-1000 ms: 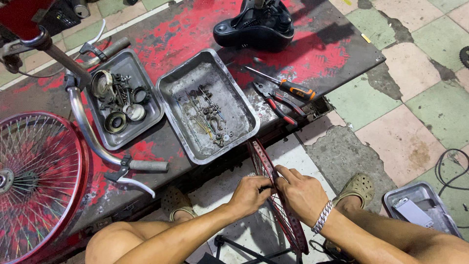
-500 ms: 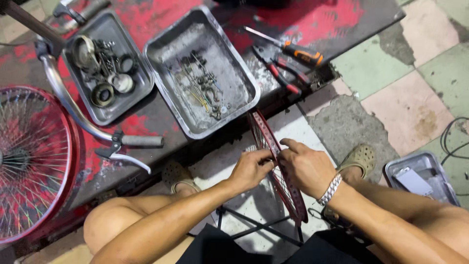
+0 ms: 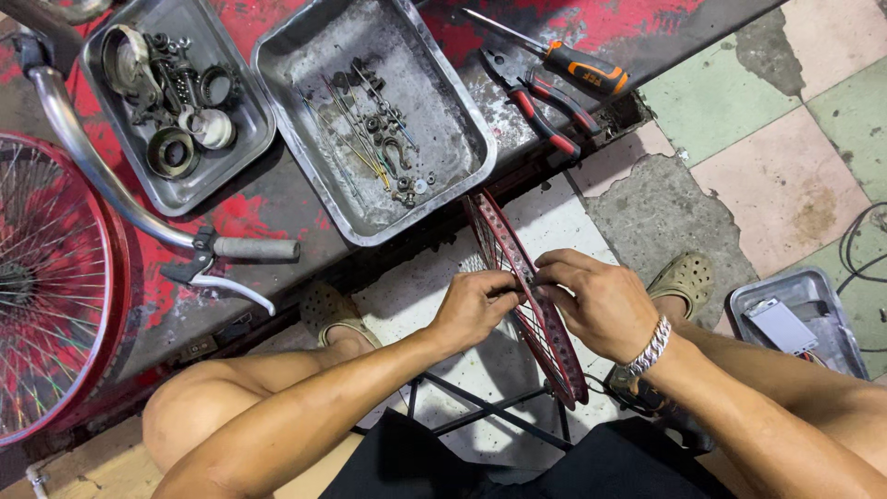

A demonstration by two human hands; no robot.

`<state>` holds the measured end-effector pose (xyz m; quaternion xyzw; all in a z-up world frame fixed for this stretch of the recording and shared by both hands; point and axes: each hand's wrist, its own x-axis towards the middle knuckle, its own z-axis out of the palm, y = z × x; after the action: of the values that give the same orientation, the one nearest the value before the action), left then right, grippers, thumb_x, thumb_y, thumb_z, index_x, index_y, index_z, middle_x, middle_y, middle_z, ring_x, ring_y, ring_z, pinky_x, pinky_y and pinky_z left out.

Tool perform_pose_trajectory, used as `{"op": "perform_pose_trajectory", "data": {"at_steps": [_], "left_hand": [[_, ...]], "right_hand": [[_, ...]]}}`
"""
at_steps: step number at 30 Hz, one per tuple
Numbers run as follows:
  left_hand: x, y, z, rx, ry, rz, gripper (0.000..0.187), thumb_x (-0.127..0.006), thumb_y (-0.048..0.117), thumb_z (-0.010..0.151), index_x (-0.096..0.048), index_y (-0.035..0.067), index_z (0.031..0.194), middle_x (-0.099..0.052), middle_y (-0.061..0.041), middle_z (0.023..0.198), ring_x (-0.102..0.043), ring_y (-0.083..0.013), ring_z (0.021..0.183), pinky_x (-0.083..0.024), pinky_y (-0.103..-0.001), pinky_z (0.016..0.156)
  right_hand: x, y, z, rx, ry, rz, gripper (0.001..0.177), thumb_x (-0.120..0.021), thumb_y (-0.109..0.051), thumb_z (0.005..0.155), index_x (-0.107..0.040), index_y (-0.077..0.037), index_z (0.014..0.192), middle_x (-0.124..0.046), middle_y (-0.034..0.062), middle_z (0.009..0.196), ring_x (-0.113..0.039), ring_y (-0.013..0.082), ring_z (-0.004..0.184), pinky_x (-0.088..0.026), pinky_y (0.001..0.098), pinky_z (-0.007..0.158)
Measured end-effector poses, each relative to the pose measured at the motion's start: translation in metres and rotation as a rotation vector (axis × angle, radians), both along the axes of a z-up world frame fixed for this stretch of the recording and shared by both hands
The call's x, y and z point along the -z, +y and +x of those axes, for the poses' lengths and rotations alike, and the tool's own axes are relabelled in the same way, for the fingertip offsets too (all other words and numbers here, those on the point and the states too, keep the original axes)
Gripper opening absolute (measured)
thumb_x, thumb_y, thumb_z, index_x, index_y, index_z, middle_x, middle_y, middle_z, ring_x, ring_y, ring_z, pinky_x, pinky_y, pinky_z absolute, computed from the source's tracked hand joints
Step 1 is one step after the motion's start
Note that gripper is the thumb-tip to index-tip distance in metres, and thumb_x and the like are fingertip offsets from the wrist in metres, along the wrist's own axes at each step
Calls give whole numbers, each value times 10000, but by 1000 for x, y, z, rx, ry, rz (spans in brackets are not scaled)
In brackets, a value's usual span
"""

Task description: The person tightens and adjusts spokes on a small wheel with a screwdriver, then aligns and presses the rim with their hands.

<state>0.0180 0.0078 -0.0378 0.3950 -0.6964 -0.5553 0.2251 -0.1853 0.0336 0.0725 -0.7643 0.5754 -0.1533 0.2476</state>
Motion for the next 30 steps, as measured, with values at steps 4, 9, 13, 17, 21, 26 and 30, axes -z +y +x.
{"op": "perform_pose_trajectory", "data": {"at_steps": [4,9,13,17,21,26,30], "left_hand": [[-1,-1,-3,7,4,19,175,-690,80,924,-767,37,1074,-786,-106,959,-766,-179,805,-636,-324,729],[1,-2,-3,17,-16,91,178,-680,86,937,-766,47,1088,-792,-94,935,-754,-152,747,-632,-300,665],[4,-2,-4,5,25,20,164,-694,89,940,-774,43,1075,-794,-96,922,-752,-140,749,-628,-288,682],[-2,-5,-5,18,-52,106,151,-679,110,949,-771,55,1055,-786,-84,877,-723,-137,659,-605,-305,585],[-10,-6,-5,11,-84,144,142,-674,116,949,-768,52,1033,-779,-83,848,-699,-133,611,-578,-324,531],[-10,-5,-4,5,-13,85,147,-684,106,936,-771,37,1032,-783,-92,858,-720,-130,673,-586,-314,606],[-7,-5,-5,8,-24,110,145,-680,113,940,-767,39,1030,-777,-87,858,-722,-137,687,-591,-314,623]], "right_hand": [[-1,1,3,-17,47,-8,177,-719,-202,849,-738,-86,982,-713,26,1115,-718,302,791,-576,415,680],[0,1,5,-35,119,-55,199,-722,-206,838,-740,-84,994,-705,35,1149,-725,290,784,-577,407,634],[2,1,6,-35,128,-66,212,-721,-204,840,-736,-77,1009,-706,38,1130,-724,289,771,-578,408,630],[2,1,7,-28,143,-59,207,-718,-196,844,-737,-82,1015,-704,32,1081,-719,294,758,-575,412,623],[3,3,8,-28,129,-90,192,-711,-183,852,-726,-69,1006,-701,40,1082,-719,294,756,-576,405,612],[4,4,7,-34,112,-111,201,-708,-163,839,-722,-69,1016,-700,52,1101,-718,302,760,-576,409,611],[3,3,7,-37,106,-101,193,-708,-169,846,-720,-73,1014,-697,51,1101,-717,302,759,-578,409,617]]}}
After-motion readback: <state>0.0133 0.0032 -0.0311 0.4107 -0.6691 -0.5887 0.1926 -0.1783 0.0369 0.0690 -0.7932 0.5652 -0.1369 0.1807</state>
